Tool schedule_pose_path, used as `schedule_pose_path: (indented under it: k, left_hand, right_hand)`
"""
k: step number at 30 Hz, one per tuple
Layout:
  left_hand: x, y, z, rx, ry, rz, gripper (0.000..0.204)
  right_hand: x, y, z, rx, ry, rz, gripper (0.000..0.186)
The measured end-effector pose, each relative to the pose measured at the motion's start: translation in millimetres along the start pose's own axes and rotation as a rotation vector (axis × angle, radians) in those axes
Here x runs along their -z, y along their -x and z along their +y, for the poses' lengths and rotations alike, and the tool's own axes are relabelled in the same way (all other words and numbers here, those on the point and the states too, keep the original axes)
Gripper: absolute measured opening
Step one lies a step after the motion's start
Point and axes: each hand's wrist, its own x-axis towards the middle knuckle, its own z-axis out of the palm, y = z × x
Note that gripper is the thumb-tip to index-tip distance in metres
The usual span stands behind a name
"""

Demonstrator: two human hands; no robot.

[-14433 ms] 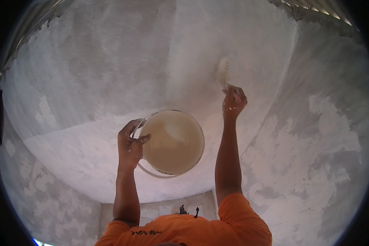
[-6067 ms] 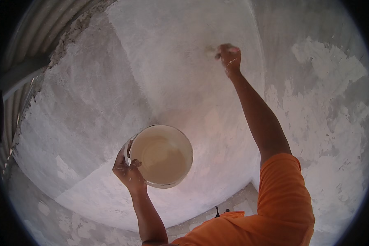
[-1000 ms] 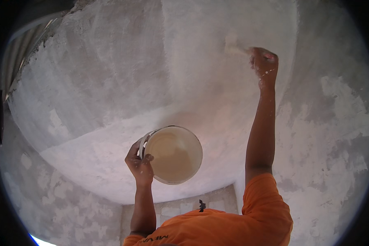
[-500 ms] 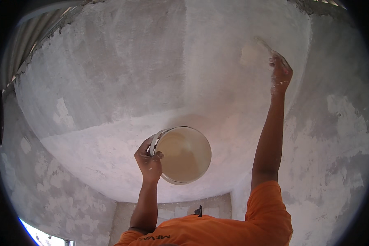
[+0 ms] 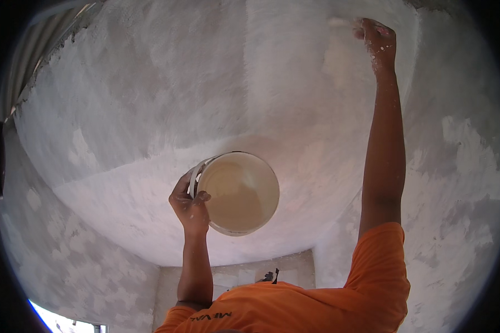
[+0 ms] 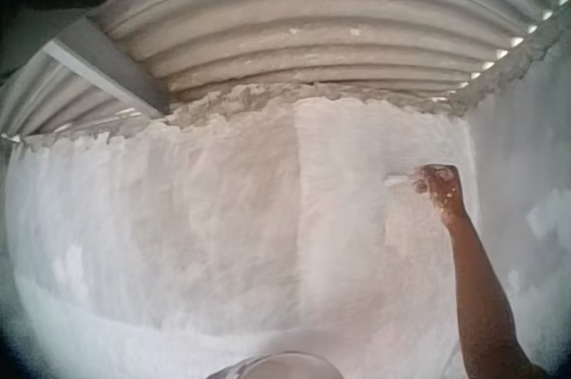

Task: The person paints a ceiling by hand using a small brush and a bucket of white paint.

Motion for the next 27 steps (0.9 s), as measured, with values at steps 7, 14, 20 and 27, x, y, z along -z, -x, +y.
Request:
schedule_pose_path:
  k: [7,14,20,27]
  left_hand:
    - [-5.4,6.5,3.6,0.022,-0.025,0.056,0.064]
    - [-8.7,4.7,15.7,-0.005,-0.094,0.054,0.066]
    - [-9.4,5.9,12.0,0.019,-0.027,0.066,0.066]
    - [-13.5,7.5,24.4,0.077,-0.062,0.048,0.062]
  right_hand:
    - [7.7,128.1,57.4,-0.304,0.12,-0.14,0.021]
    - [8.1,52.1,30.6,-0.149,0.042,-0.149,0.03]
    - [-23.9,82.9,59.6,-0.06,0.042,-0.038,0.025]
    - [-6.7,80.7,46.6,-0.464,0.319,-0.434,0.027]
